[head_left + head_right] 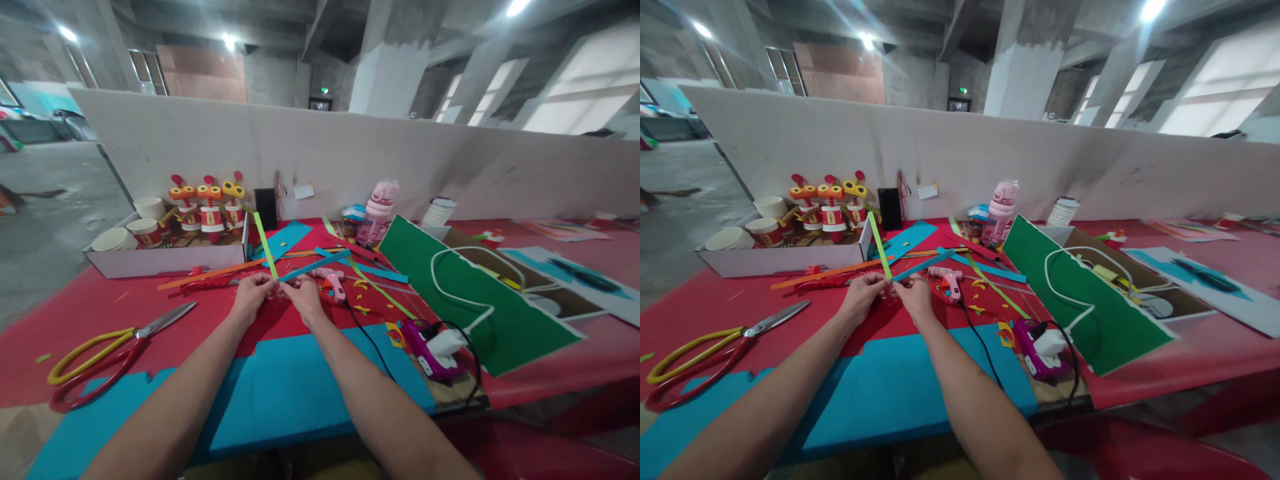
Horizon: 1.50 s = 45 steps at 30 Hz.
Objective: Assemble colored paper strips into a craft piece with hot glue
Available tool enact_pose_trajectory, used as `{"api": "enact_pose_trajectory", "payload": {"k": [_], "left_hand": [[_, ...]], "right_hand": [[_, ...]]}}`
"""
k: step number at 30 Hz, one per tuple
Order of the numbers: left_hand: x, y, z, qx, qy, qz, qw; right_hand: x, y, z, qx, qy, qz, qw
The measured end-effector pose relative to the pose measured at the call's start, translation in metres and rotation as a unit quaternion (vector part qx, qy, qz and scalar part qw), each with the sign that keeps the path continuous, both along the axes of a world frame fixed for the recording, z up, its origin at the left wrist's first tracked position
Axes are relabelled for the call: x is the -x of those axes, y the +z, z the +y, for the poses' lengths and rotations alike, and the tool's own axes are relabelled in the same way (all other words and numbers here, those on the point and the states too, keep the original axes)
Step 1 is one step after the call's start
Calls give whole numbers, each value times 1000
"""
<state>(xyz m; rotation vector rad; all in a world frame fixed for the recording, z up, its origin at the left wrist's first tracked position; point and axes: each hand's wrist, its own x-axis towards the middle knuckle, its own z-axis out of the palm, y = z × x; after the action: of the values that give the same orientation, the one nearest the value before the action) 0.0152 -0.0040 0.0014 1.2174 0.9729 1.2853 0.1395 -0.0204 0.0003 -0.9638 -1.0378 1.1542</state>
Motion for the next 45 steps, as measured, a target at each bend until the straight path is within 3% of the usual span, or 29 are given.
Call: {"api": "enact_pose_trajectory", "payload": {"k": [9, 17, 27, 32, 38, 45], "left_hand": [[2, 1, 1, 12, 8, 2, 1000], [5, 4, 0, -43, -18, 64, 997], [2, 7, -7, -31, -47, 26, 998], [1, 9, -7, -30, -17, 11, 999], [1, 7, -3, 2, -59, -48, 997], [3, 2, 3, 16, -22, -37, 999]], "right_hand": [[-7, 3, -1, 60, 69, 115, 989], [-9, -2, 1, 47, 67, 85, 993], [-9, -2, 3, 49, 38, 57, 996], [-9, 1, 2, 58, 43, 76, 994], [-7, 0, 2, 43, 39, 105, 993], [-5, -2, 1, 56, 74, 93, 991]]}}
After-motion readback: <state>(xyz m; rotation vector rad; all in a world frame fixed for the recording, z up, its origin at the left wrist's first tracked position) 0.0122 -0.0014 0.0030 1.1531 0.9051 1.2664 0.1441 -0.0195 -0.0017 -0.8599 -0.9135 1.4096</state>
